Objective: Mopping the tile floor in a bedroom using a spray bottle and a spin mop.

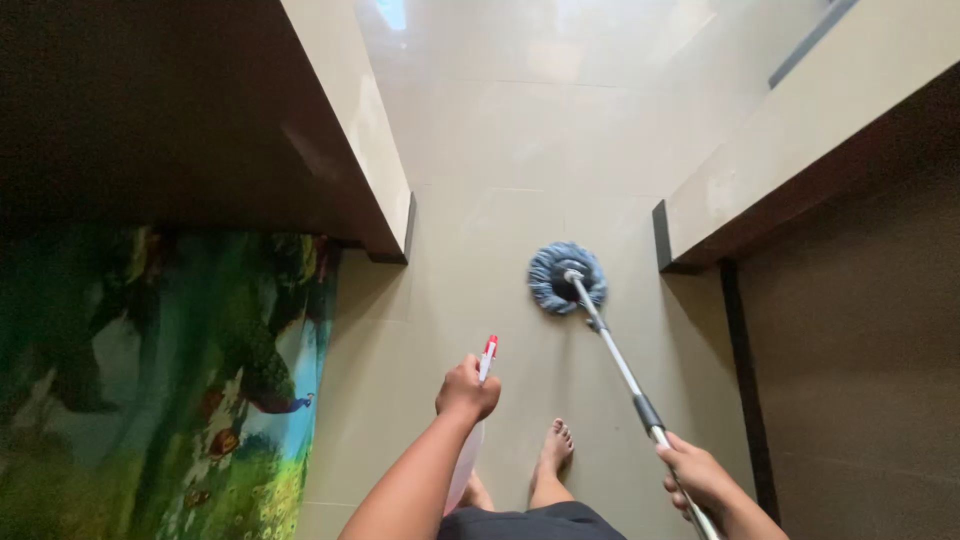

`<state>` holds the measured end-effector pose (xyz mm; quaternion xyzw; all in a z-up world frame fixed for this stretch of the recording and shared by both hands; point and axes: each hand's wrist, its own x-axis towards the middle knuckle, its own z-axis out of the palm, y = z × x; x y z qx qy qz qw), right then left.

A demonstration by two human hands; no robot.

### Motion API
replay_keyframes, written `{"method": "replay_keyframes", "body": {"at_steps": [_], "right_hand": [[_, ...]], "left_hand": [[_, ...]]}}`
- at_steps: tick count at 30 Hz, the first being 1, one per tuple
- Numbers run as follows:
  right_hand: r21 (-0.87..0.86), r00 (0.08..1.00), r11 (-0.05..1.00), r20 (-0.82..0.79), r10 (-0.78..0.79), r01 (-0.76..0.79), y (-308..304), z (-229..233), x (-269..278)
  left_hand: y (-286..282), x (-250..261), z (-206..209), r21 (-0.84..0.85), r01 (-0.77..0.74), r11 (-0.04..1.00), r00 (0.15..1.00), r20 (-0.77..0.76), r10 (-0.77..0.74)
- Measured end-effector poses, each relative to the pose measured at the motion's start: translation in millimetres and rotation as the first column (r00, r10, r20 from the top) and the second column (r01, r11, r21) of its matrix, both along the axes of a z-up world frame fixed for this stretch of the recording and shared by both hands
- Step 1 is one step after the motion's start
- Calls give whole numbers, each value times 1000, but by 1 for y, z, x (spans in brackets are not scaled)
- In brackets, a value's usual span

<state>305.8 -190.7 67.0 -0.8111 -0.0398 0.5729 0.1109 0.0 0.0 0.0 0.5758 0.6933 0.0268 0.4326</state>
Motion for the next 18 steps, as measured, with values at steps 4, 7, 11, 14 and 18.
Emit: {"method": "replay_keyframes", "body": {"at_steps": [4,7,11,14,18], "right_hand": [[-52,991,990,27,-129,130,-49,-20,29],[-91,975,974,104,-197,206,-75,-23,33],[-121,956,948,52,-290,294,-101,-15,25],[-115,962,955,39,-271,274,-119,-15,18],[-90,973,969,28,-229,230,-136,-32,40]], "left_hand": [[-19,8,11,-63,81,995,997,-5,-81],[-36,17,28,-1,113,994,990,88,-113],[-53,32,36,-61,222,973,974,65,-218],[-69,35,49,-65,190,980,977,109,-182],[-86,39,45,-54,165,985,985,52,-162]]}}
